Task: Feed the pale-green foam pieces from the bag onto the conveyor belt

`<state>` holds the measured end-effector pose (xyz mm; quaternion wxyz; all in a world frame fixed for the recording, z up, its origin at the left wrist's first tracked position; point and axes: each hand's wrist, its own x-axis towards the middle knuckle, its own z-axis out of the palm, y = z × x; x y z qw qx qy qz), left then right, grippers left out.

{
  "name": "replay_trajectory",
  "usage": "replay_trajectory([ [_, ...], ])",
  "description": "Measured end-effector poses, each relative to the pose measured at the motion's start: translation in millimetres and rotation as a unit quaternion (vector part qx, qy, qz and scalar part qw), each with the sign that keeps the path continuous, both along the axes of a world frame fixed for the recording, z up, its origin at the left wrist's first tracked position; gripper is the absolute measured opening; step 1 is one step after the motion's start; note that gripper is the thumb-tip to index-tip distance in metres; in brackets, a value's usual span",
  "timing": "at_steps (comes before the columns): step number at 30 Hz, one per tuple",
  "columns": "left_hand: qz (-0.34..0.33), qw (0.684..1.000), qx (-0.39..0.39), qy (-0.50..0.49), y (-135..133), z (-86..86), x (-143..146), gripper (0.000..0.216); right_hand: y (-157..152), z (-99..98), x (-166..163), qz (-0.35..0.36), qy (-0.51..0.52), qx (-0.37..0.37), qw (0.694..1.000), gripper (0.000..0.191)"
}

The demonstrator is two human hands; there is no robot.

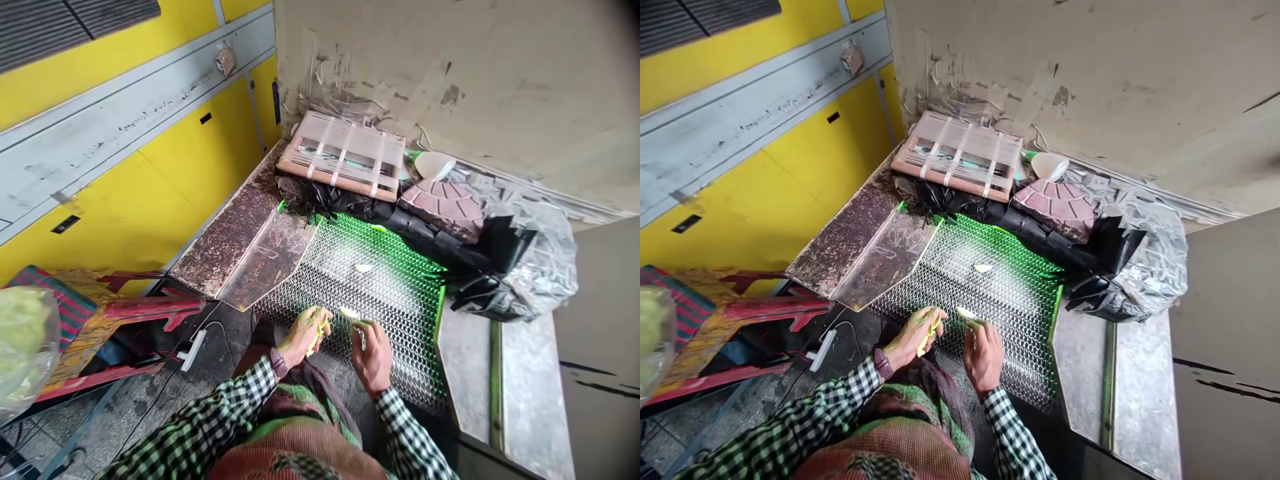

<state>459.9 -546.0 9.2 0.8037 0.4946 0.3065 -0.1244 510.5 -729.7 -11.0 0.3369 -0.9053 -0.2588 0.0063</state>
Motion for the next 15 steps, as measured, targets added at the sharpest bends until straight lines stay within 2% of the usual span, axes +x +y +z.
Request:
replay_trajectory([
  [2,-0.030,0.999,0.016,-0.004,-2,3.1,1,0.039,13,10.9,-4,0.000,0.139,0.083,0.987,0.024],
  [5,-0.075,0.996,0.052,0.007,-6,7.5,3,0.033,27,16.3,-4,0.015,0.331,0.172,0.928,0.030],
  [7,-0.083,0.995,0.062,0.012,-6,7.2,3,0.032,31,11.9,0,0.000,0.387,0.210,0.898,0.033],
  [8,-0.077,0.995,0.060,0.015,-5,5.9,3,0.032,30,8.2,3,-0.019,0.387,0.218,0.896,0.034],
  [10,-0.045,0.998,0.041,0.026,-3,2.3,1,0.031,27,-0.7,11,-0.060,0.329,0.199,0.921,0.033],
  [12,0.002,0.999,0.001,0.039,-1,-0.9,-1,0.029,21,-9.4,19,-0.084,0.185,0.146,0.968,0.030],
  [13,0.025,0.998,-0.025,0.044,1,-1.7,-2,0.029,17,-13.2,22,-0.074,0.101,0.112,0.986,0.028],
  [15,0.064,0.993,-0.074,0.058,2,-1.5,-2,0.028,9,-18.6,24,-0.012,-0.039,0.041,0.998,0.023],
])
